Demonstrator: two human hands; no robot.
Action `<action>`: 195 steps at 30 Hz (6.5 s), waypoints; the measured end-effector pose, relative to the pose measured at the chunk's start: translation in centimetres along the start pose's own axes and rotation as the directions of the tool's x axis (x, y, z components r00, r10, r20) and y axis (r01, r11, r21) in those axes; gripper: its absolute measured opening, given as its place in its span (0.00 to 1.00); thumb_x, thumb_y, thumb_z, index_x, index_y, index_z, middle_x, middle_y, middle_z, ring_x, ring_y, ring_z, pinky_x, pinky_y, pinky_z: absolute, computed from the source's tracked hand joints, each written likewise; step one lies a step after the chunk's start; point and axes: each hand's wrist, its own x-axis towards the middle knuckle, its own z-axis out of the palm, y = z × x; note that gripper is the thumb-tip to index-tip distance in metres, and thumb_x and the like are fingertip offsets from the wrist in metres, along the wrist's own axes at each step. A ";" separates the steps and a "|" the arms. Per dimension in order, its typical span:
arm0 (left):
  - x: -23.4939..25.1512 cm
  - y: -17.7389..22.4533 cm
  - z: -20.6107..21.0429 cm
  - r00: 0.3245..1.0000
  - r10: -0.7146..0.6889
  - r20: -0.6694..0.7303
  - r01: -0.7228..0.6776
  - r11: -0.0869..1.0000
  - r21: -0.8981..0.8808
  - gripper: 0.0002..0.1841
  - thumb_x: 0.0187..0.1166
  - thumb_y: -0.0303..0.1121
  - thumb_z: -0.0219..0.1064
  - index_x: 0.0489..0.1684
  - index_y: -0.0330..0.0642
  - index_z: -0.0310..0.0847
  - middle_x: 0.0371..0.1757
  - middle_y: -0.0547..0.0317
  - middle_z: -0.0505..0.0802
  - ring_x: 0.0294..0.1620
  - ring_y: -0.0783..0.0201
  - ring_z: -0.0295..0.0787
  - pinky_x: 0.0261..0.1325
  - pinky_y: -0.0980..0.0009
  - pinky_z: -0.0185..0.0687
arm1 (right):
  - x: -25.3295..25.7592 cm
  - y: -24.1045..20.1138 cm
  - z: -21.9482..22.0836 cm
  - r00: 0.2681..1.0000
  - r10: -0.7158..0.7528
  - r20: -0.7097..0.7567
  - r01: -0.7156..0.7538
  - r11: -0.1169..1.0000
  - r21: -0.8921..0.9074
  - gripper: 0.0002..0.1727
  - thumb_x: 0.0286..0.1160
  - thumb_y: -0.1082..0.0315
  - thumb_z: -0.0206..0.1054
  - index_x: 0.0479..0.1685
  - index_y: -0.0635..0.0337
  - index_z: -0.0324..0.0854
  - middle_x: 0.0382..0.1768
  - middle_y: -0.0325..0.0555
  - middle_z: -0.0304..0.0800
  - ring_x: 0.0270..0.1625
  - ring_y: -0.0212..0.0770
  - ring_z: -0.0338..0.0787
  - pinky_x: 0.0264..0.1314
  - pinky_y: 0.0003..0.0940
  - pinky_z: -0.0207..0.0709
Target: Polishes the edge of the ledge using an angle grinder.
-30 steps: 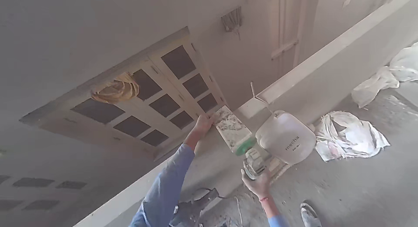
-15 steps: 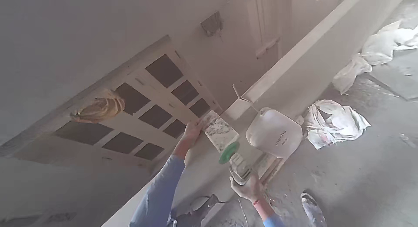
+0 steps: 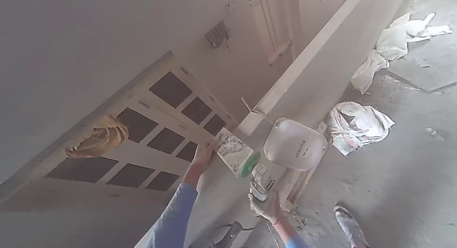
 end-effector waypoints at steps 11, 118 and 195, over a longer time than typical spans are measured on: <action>-0.2 0.0 0.0 1.000 -0.017 0.004 0.017 1.000 0.011 0.15 0.90 0.37 0.58 0.58 0.35 0.85 0.45 0.55 0.94 0.44 0.68 0.92 0.53 0.66 0.89 | -0.9 0.4 0.8 0.999 0.041 -0.017 -0.040 0.999 0.032 0.38 0.40 0.51 0.85 0.50 0.71 0.83 0.38 0.42 0.96 0.42 0.24 0.94 0.51 0.25 0.90; 0.5 -1.6 -2.7 0.992 0.038 0.119 -0.018 0.987 -0.162 0.15 0.84 0.40 0.68 0.47 0.35 0.90 0.36 0.50 0.92 0.36 0.61 0.89 0.48 0.57 0.85 | 6.4 -22.2 -6.8 0.851 0.503 0.152 -0.019 0.319 -0.948 0.35 0.41 0.45 0.83 0.50 0.58 0.85 0.28 0.43 0.91 0.32 0.45 0.92 0.34 0.55 0.84; 0.5 -0.2 -1.2 0.998 -0.068 0.017 0.067 0.997 0.038 0.14 0.87 0.36 0.64 0.57 0.35 0.87 0.46 0.49 0.93 0.46 0.63 0.91 0.58 0.59 0.86 | 0.9 -12.9 -6.0 0.917 0.331 0.224 -0.080 0.701 -0.708 0.38 0.38 0.42 0.82 0.52 0.56 0.87 0.37 0.39 0.95 0.41 0.37 0.95 0.44 0.46 0.89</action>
